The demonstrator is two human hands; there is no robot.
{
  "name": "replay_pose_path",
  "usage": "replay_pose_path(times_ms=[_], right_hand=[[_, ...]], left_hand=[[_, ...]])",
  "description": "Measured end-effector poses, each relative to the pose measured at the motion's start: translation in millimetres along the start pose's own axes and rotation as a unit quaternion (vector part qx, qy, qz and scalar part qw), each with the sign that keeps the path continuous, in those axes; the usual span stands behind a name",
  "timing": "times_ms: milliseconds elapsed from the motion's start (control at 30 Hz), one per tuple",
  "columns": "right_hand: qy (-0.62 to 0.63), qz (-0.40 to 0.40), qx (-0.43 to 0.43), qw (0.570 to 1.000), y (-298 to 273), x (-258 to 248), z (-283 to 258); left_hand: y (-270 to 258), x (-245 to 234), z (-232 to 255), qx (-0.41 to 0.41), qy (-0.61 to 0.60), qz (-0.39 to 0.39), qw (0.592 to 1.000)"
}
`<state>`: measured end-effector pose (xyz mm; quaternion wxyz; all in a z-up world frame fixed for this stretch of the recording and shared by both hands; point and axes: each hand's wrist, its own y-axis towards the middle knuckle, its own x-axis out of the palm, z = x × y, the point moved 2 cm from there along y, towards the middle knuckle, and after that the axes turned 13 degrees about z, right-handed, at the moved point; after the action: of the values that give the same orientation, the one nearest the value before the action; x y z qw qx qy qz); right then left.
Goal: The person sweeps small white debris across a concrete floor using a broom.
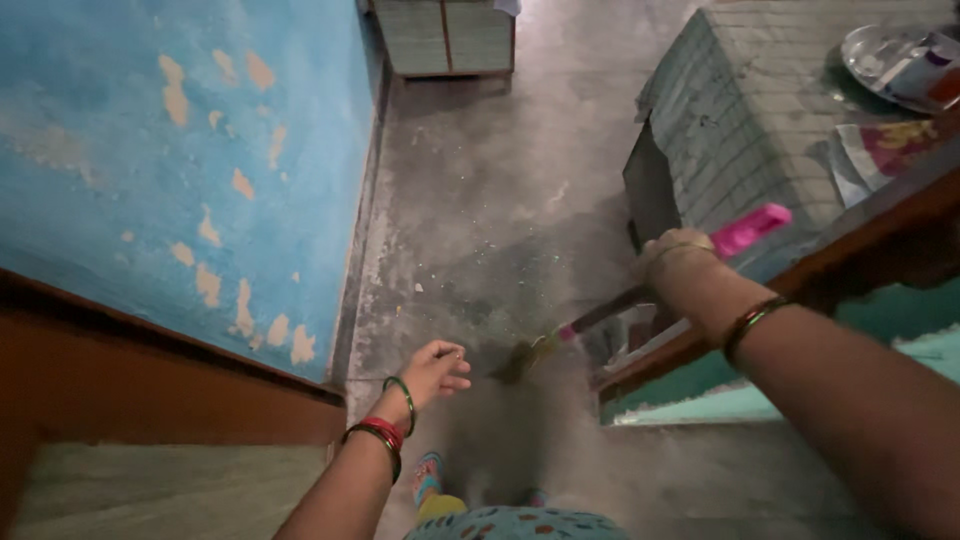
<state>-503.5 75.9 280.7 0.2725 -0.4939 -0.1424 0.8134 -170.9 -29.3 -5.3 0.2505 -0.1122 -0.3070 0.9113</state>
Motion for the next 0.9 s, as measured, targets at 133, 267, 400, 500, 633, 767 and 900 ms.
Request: replay_pose_path(times_ms=[133, 267, 400, 500, 633, 767, 900], right_hand=[[-0.021, 0.007, -0.025, 0.999, -15, 0, 26], [-0.029, -0.004, -0.029, 0.999, -27, -8, 32], [0.019, 0.013, -0.028, 0.999, -9, -5, 0], [0.015, 0.067, -0.089, 0.994, 8, 7, -46], [0.065, 0.012, -0.067, 0.996, 42, 6, -116], [0.059, 0.043, -0.108, 0.992, 60, -3, -166], [0.096, 0.039, -0.107, 0.989, 67, -26, -198]], left_hand=[[-2, 4, -1, 0.004, 0.004, 0.008, 1.000], [-8, -5, 2, 0.025, -0.001, 0.027, 0.999], [-16, -14, 2, 0.038, -0.009, 0.038, 0.999], [-25, -25, -1, 0.033, -0.019, 0.054, 0.998], [-61, -48, 0, 0.039, -0.022, 0.085, 0.995], [-96, -77, 7, 0.056, -0.054, 0.122, 0.990], [-110, -105, 7, 0.057, -0.073, 0.151, 0.984]])
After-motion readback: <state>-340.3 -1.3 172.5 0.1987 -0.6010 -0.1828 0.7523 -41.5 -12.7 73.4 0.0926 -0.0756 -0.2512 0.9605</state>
